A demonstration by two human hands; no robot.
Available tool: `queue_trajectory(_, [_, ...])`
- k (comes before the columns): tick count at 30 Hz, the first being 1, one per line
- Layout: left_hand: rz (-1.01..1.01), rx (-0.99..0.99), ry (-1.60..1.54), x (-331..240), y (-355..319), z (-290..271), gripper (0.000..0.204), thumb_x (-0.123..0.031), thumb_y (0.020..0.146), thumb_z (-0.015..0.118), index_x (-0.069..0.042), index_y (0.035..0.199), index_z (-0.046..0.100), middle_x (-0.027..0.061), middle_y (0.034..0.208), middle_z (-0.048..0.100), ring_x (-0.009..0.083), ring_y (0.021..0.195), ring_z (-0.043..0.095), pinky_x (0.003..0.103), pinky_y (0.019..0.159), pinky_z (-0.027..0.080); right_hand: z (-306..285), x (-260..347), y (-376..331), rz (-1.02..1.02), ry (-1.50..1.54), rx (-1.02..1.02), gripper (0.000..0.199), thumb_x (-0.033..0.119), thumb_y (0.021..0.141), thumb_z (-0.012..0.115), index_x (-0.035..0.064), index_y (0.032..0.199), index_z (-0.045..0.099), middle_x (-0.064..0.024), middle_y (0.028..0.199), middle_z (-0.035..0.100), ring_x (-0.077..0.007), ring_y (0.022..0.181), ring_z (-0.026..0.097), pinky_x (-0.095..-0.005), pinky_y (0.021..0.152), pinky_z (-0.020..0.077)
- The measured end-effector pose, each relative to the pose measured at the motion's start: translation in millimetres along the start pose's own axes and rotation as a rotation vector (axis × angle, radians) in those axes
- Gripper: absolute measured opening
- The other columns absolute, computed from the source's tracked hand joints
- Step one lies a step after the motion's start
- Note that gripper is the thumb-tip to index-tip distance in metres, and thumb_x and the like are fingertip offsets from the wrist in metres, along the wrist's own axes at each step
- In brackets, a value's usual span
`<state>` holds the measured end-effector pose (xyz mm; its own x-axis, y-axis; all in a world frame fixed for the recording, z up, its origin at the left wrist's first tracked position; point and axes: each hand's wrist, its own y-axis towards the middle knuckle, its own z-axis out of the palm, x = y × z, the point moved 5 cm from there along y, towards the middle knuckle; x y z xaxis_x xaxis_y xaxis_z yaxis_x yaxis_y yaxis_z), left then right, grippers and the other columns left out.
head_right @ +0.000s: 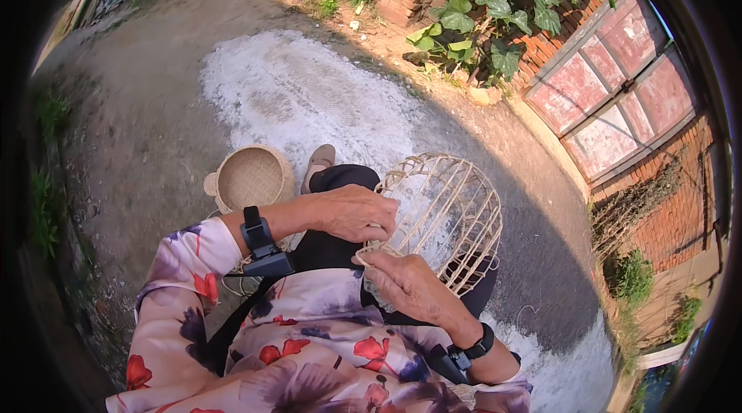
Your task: Weaving a decorative or functional bamboo/wicker basket outdoors.
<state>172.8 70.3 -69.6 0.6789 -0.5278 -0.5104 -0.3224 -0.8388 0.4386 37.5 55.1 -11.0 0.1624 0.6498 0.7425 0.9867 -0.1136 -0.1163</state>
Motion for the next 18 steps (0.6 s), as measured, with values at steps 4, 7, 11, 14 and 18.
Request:
queue_trajectory(4, [-0.038, 0.099, 0.105, 0, 3, -5, 0.008, -0.021, 0.08, 0.061, -0.014, 0.08, 0.066, 0.0069, 0.083, 0.055, 0.0285, 0.077, 0.06, 0.04, 0.066, 0.047, 47, -11, 11, -0.132, -0.204, 0.173, 0.033, 0.018, 0.095, 0.051, 0.0021, 0.124, 0.051, -0.0226, 0.065, 0.059, -0.0428, 0.062, 0.059, -0.0501, 0.058, 0.0448])
queue_trajectory(7, [-0.041, 0.16, 0.12, 1, 7, -4, 0.008, -0.02, 0.079, 0.06, -0.016, 0.08, 0.066, 0.0063, 0.081, 0.055, 0.0278, 0.076, 0.06, 0.04, 0.064, 0.047, 51, -11, 15, -0.182, -0.224, 0.132, 0.032, 0.015, 0.093, 0.052, 0.0009, 0.122, 0.05, -0.0225, 0.062, 0.057, -0.0415, 0.06, 0.059, -0.0493, 0.055, 0.0443])
queue_trajectory(11, [-0.052, 0.203, 0.109, 4, 6, -2, 0.01, -0.019, 0.078, 0.058, -0.017, 0.081, 0.068, 0.0061, 0.08, 0.055, 0.0271, 0.076, 0.06, 0.04, 0.063, 0.046, 51, -1, 23, -0.209, -0.265, 0.142, 0.027, 0.016, 0.093, 0.051, 0.0016, 0.117, 0.053, -0.0211, 0.06, 0.055, -0.0403, 0.057, 0.058, -0.0491, 0.053, 0.0425])
queue_trajectory(14, [-0.065, 0.243, 0.145, 6, 8, -1, 0.012, -0.02, 0.079, 0.059, -0.017, 0.083, 0.069, 0.0057, 0.081, 0.056, 0.0265, 0.078, 0.061, 0.039, 0.065, 0.047, 61, -10, 25, -0.214, -0.27, 0.157, 0.029, 0.018, 0.094, 0.05, 0.0008, 0.117, 0.052, -0.0208, 0.059, 0.055, -0.0402, 0.057, 0.057, -0.0495, 0.053, 0.0413])
queue_trajectory(18, [-0.106, 0.273, 0.098, 2, 8, -7, 0.014, -0.022, 0.079, 0.06, -0.015, 0.086, 0.069, 0.0058, 0.085, 0.058, 0.0267, 0.082, 0.061, 0.039, 0.068, 0.047, 71, -21, 30, -0.266, -0.29, 0.12, 0.017, 0.016, 0.092, 0.049, 0.0, 0.1, 0.049, -0.0202, 0.057, 0.055, -0.0417, 0.056, 0.058, -0.0504, 0.052, 0.0412])
